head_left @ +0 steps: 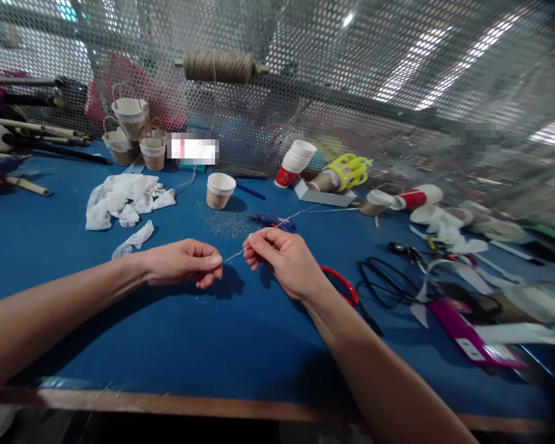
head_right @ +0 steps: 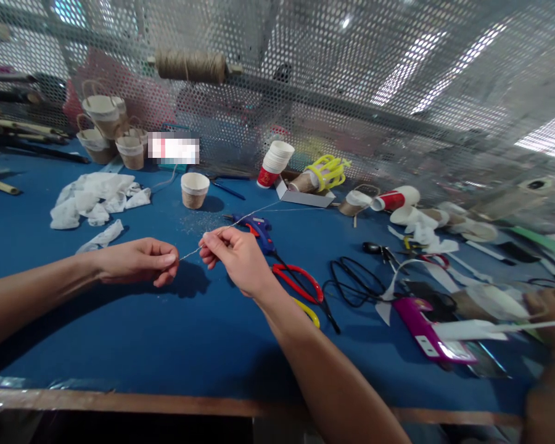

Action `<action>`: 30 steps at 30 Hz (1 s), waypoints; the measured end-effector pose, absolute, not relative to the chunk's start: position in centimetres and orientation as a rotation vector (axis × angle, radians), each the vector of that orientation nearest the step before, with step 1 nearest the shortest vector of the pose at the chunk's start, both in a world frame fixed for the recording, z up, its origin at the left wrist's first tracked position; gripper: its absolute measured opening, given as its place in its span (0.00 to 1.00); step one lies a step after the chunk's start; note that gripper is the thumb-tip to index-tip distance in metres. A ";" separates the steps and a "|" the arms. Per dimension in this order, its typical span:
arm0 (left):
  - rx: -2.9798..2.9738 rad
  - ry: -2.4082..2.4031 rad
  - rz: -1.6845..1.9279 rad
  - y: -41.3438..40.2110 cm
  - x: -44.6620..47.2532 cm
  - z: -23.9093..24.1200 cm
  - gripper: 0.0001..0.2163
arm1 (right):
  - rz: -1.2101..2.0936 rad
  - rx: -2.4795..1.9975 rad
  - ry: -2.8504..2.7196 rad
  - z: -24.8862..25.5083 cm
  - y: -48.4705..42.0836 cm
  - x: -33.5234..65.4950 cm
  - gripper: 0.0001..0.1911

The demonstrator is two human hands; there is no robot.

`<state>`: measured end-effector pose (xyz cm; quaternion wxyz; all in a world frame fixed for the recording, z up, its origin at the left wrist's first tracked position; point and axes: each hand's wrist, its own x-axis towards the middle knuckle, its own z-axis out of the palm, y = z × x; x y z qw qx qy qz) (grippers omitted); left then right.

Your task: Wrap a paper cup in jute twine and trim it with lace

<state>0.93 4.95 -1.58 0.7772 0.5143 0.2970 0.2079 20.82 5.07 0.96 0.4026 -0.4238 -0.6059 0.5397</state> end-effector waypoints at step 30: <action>1.784 0.854 0.487 3.6 1.3 0.1 0.12 | 1.295 -1.109 -1.550 1.5 4.8 21.1 0.10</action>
